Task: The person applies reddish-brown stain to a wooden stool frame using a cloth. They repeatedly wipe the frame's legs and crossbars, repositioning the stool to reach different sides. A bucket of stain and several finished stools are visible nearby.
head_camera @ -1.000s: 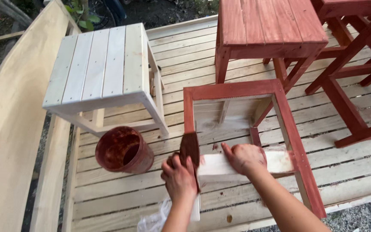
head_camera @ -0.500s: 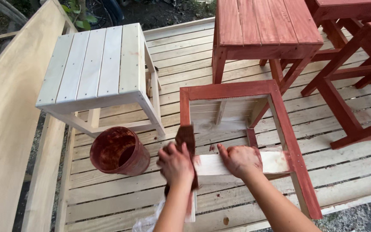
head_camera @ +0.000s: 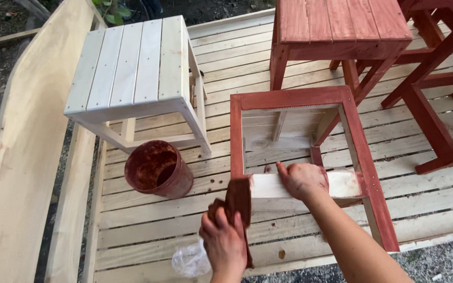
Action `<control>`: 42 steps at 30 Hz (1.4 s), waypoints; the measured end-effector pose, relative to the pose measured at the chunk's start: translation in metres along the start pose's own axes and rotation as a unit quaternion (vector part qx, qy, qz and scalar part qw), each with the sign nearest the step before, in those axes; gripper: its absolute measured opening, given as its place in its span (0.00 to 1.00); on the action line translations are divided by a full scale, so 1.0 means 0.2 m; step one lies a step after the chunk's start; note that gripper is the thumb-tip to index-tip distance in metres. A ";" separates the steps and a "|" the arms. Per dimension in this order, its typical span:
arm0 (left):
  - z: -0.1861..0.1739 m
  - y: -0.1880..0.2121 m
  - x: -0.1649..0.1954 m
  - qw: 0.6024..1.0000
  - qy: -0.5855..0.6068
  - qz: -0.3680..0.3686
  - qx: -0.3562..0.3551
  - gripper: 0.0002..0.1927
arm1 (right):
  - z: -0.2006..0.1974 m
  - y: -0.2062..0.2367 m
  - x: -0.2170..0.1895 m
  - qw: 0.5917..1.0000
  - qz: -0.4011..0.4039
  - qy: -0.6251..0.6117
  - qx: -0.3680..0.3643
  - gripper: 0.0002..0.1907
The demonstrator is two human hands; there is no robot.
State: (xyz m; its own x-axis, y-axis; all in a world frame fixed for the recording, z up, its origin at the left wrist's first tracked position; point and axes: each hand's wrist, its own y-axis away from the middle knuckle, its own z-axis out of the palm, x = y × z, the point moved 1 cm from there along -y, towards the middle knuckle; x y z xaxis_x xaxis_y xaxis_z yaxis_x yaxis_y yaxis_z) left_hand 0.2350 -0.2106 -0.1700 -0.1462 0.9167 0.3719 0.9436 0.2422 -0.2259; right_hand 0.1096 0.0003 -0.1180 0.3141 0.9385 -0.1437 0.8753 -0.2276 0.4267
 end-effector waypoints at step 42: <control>0.28 -0.89 0.37 0.992 0.003 -0.096 -0.077 0.26 | -0.03 0.06 0.01 0.999 -0.044 -0.006 0.024 0.37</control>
State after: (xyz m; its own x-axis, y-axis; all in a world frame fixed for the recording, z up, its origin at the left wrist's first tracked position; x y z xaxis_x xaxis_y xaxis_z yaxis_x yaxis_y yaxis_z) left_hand 0.0403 -0.1688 -0.1530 -0.3263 0.8565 0.3998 0.9329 0.3599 -0.0096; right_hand 0.1189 0.0010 -0.1083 0.2399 0.9523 -0.1887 0.9162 -0.1578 0.3682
